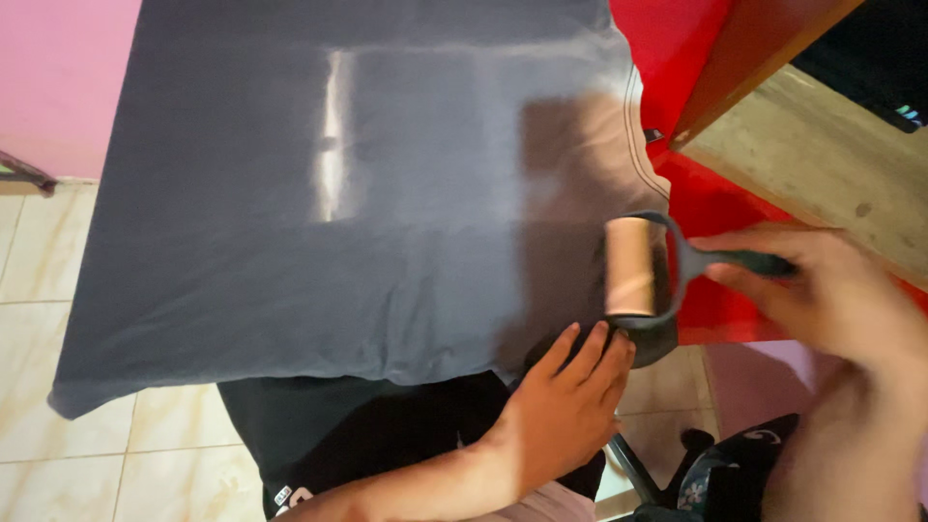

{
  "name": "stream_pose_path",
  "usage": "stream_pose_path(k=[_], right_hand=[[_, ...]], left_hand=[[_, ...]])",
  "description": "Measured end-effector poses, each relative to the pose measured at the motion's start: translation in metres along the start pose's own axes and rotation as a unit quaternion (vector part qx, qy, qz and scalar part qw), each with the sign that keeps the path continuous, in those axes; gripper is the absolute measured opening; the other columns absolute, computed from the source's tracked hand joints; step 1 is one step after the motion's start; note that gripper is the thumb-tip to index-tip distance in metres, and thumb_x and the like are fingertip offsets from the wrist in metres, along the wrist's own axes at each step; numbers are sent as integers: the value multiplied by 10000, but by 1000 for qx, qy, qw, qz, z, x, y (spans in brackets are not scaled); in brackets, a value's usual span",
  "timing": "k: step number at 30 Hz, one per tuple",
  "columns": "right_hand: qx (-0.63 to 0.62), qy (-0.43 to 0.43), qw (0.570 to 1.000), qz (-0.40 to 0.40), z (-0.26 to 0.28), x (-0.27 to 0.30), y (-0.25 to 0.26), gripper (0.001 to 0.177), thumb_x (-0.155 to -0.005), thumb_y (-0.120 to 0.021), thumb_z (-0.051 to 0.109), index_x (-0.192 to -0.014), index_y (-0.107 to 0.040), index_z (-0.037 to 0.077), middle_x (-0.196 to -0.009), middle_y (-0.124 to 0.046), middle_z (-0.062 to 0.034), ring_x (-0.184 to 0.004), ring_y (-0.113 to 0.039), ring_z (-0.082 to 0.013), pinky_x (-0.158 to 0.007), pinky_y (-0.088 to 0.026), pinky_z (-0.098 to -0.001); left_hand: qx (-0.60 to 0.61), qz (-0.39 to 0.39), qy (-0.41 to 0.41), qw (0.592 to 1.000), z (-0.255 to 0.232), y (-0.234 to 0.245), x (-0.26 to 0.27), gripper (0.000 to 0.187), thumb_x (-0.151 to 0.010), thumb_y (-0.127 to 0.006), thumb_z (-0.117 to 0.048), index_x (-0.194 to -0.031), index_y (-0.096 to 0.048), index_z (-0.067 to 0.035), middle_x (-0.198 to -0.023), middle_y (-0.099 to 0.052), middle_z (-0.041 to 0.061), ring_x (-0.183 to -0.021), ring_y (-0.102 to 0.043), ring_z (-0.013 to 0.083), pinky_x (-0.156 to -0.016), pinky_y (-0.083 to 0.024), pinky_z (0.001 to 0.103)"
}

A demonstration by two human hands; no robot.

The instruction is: The person uses a lint roller to clean a black t-shirt laid on a red table, then folds it and places it in a wooden cabinet. They then retrieve a grey t-shirt, lay it on the table, and roll it with the lint roller.

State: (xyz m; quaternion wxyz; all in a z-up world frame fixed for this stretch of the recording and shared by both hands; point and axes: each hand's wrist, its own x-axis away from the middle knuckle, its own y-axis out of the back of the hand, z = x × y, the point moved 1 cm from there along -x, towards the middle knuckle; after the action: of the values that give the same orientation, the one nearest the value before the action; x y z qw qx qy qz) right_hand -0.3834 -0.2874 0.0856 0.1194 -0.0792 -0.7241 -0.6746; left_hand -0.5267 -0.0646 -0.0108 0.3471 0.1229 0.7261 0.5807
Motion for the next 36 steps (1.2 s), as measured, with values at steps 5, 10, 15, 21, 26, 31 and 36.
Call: stream_pose_path(k=[5,10,15,21,26,31,36], right_hand=[[-205,255,942,-82,31,-5,8,330,-857,-763,272,-1165,-760,152,-947,-790,-94,-739,-734,-189,-669,-558,-337],[-116,149,980,-60,11,-5,16,342,-880,-777,259,-1213,-776,179,-963,-759,-96,-764,-709,-228,-682,-574,-367],[-196,245,944,-106,37,-2,6,346,-847,-744,284,-1165,-758,148,-948,-784,-121,-721,-712,-212,-667,-555,-372],[-40,-7,999,-20,19,26,30,385,-1003,-645,333,-1371,-714,242,-862,-784,-135,-706,-723,-248,-661,-597,-382],[67,25,989,-131,26,59,5,395,-983,-613,424,-1337,-741,302,-899,-741,-61,-749,-712,-275,-619,-548,-391],[6,111,966,-234,60,48,-6,377,-979,-613,420,-1309,-730,280,-883,-692,-84,-752,-678,-300,-618,-536,-424],[-43,210,943,-255,56,24,4,337,-994,-617,405,-1269,-742,254,-978,-719,-80,-793,-685,-328,-619,-531,-451]], left_hand=[[-24,-39,20,999,-4,-6,4,684,-915,-618,-420,-1442,-573,15,-1543,-498,145,-1455,-427,312,-1225,-325,474],[-33,-47,12,998,-6,-9,4,642,-893,-596,-357,-1409,-590,27,-1518,-518,158,-1427,-447,320,-1202,-350,476],[-32,-55,4,998,-12,-14,-3,540,-929,-564,-275,-1370,-596,35,-1496,-548,159,-1392,-485,318,-1195,-376,463],[-10,-98,18,995,-5,-20,-20,604,-926,-533,-254,-1458,-562,31,-1506,-543,174,-1467,-465,301,-1252,-333,470],[-51,-42,0,998,-14,-26,-26,625,-932,-506,-267,-1467,-518,54,-1510,-520,202,-1444,-442,342,-1247,-309,492],[-88,-45,6,995,-20,-26,-27,650,-907,-530,-310,-1450,-528,49,-1539,-501,211,-1463,-433,340,-1241,-306,463],[19,-26,8,999,-15,-24,-36,776,-845,-660,-414,-1440,-535,68,-1509,-494,233,-1443,-425,366,-1238,-296,517]])
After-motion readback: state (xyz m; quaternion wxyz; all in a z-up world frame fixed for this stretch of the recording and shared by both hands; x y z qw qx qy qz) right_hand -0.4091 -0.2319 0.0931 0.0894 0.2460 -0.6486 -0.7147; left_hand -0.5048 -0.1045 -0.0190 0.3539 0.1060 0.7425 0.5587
